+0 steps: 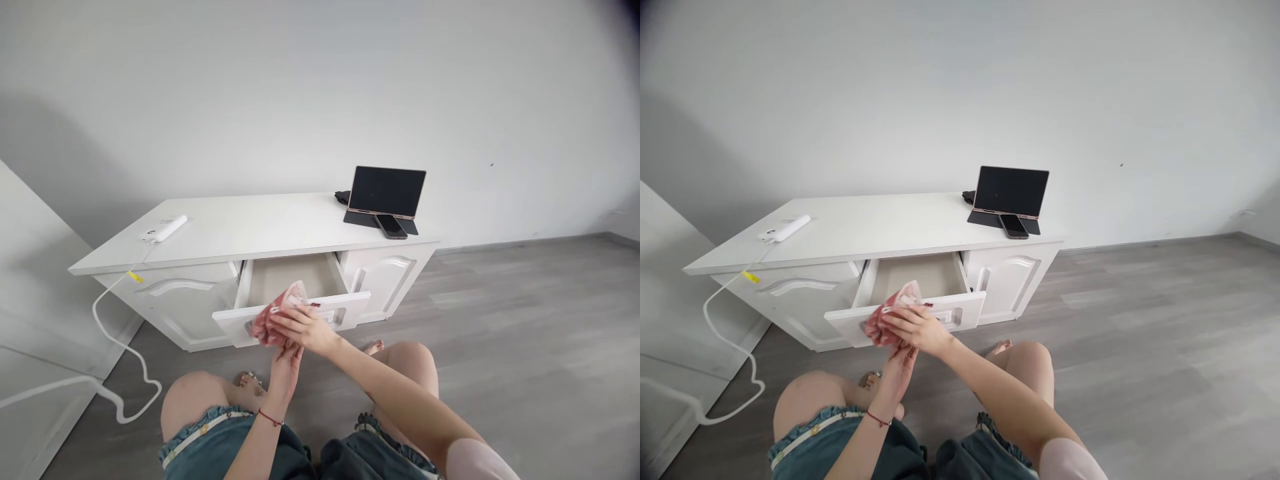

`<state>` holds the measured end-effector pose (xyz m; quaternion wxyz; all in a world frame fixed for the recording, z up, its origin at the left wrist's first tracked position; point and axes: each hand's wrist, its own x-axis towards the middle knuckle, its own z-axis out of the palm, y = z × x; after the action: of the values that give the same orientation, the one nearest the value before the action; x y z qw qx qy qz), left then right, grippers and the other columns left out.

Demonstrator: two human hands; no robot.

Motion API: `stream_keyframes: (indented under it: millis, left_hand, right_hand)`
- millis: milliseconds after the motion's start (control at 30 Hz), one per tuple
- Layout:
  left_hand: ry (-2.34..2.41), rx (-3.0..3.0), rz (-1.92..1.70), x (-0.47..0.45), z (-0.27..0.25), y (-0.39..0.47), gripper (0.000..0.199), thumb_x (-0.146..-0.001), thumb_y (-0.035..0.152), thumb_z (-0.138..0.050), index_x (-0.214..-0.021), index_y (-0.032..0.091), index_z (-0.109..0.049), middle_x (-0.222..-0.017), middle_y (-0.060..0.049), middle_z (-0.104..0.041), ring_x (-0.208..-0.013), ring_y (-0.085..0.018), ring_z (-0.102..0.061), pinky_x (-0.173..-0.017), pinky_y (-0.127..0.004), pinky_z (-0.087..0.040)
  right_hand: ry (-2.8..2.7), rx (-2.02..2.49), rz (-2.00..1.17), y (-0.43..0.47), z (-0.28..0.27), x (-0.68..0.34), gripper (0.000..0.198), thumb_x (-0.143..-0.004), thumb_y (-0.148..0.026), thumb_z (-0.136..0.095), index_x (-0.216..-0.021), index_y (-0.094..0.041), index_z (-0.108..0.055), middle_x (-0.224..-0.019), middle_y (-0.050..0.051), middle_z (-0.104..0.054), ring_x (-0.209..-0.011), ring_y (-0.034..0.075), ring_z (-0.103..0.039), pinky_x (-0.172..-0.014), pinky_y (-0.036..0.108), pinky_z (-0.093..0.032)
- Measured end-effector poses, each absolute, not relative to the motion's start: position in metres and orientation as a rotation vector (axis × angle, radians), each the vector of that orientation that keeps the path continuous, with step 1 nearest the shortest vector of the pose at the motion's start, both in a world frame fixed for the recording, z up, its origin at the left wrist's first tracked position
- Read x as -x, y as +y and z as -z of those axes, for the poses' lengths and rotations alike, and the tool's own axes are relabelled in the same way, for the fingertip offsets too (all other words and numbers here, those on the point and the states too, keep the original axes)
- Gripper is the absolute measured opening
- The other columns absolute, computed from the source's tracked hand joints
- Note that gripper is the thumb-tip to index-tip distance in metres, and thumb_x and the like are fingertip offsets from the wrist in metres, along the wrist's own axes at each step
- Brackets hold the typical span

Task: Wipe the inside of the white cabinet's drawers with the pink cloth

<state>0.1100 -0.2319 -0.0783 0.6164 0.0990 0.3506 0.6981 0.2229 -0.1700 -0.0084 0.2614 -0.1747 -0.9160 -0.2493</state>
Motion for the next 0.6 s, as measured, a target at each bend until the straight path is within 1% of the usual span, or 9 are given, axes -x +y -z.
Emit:
stream_keyframes:
  millis: [33, 100, 167, 233, 300, 400, 467, 533, 600]
  left_hand:
    - [0.783, -0.221, -1.605, -0.111, 0.077, -0.232, 0.024, -0.065, 0.001, -0.068, -0.078, 0.022, -0.068, -0.084, 0.0, -0.073, -0.085, -0.014, -0.067, -0.088, -0.03, -0.052]
    - [0.753, -0.209, -1.593, -0.112, 0.073, -0.234, 0.02, -0.066, 0.005, -0.071, -0.077, 0.02, -0.067, -0.083, 0.0, -0.073, -0.087, -0.014, -0.068, -0.095, -0.033, -0.049]
    - [0.742, -0.192, -1.586, -0.112, 0.071, -0.235, 0.016, -0.067, 0.008, -0.072, -0.077, 0.02, -0.066, -0.081, 0.0, -0.072, -0.088, -0.015, -0.069, -0.098, -0.035, -0.048]
    - [0.745, -0.172, -1.587, -0.112, 0.069, -0.235, 0.016, -0.068, 0.008, -0.071, -0.076, 0.02, -0.065, -0.079, 0.001, -0.071, -0.086, -0.015, -0.069, -0.097, -0.035, -0.049]
    - [0.753, -0.157, -1.588, -0.114, 0.067, -0.236, 0.017, -0.067, 0.005, -0.069, -0.075, 0.02, -0.065, -0.08, 0.0, -0.07, -0.086, -0.015, -0.069, -0.096, -0.034, -0.05]
    - [0.756, -0.146, -1.581, -0.116, 0.063, -0.238, 0.018, -0.068, 0.003, -0.066, -0.075, 0.02, -0.065, -0.086, -0.001, -0.07, -0.09, -0.014, -0.068, -0.096, -0.031, -0.051]
    - [0.752, -0.135, -1.576, -0.118, 0.06, -0.239, 0.019, -0.07, 0.002, -0.064, -0.077, 0.019, -0.065, -0.091, -0.002, -0.07, -0.093, -0.013, -0.067, -0.098, -0.03, -0.05]
    - [0.758, -0.104, -1.57, -0.12, 0.056, -0.241, 0.021, -0.071, 0.0, -0.062, -0.079, 0.019, -0.065, -0.093, -0.002, -0.07, -0.094, -0.013, -0.067, -0.098, -0.03, -0.05]
    - [0.771, -0.051, -1.556, -0.12, 0.051, -0.242, 0.024, -0.072, -0.002, -0.059, -0.083, 0.02, -0.065, -0.092, -0.002, -0.07, -0.094, -0.013, -0.068, -0.097, -0.029, -0.05]
  right_hand:
    - [-2.458, 0.539, 0.678, -0.172, 0.013, -0.243, 0.045, -0.098, -0.022, -0.043, -0.143, -0.023, -0.043, -0.154, -0.003, -0.035, -0.143, 0.017, -0.023, -0.114, 0.037, -0.028]
    - [-2.405, 0.714, 0.668, -0.176, 0.026, -0.279, 0.044, -0.097, -0.02, -0.044, -0.14, -0.029, -0.047, -0.146, -0.002, -0.048, -0.138, 0.017, -0.032, -0.112, 0.038, -0.028]
    - [-2.338, 0.879, 0.627, -0.18, 0.043, -0.307, 0.044, -0.095, -0.019, -0.047, -0.135, -0.034, -0.052, -0.135, 0.0, -0.058, -0.13, 0.019, -0.041, -0.11, 0.041, -0.029]
    - [-2.207, 0.983, 0.593, -0.184, 0.063, -0.321, 0.045, -0.091, -0.017, -0.053, -0.131, -0.037, -0.056, -0.126, 0.003, -0.063, -0.123, 0.022, -0.046, -0.107, 0.044, -0.032]
    - [-2.013, 1.058, 0.567, -0.188, 0.084, -0.319, 0.046, -0.087, -0.012, -0.056, -0.125, -0.037, -0.06, -0.12, 0.006, -0.061, -0.119, 0.024, -0.047, -0.101, 0.047, -0.037]
    - [-1.678, 1.188, 0.492, -0.192, 0.113, -0.291, 0.044, -0.084, -0.008, -0.05, -0.12, -0.031, -0.06, -0.121, 0.01, -0.049, -0.118, 0.026, -0.045, -0.093, 0.048, -0.045]
    - [-1.467, 1.307, 0.387, -0.195, 0.13, -0.262, 0.043, -0.084, -0.01, -0.044, -0.123, -0.024, -0.054, -0.126, 0.014, -0.042, -0.122, 0.028, -0.043, -0.09, 0.051, -0.047]
    - [-1.264, 1.456, 0.238, -0.197, 0.142, -0.231, 0.044, -0.086, -0.014, -0.038, -0.129, -0.017, -0.046, -0.132, 0.021, -0.036, -0.128, 0.032, -0.04, -0.093, 0.056, -0.044]
    - [-1.099, 1.563, 0.107, -0.196, 0.15, -0.205, 0.05, -0.088, -0.018, -0.033, -0.138, -0.009, -0.034, -0.133, 0.028, -0.035, -0.129, 0.033, -0.042, -0.094, 0.058, -0.043]
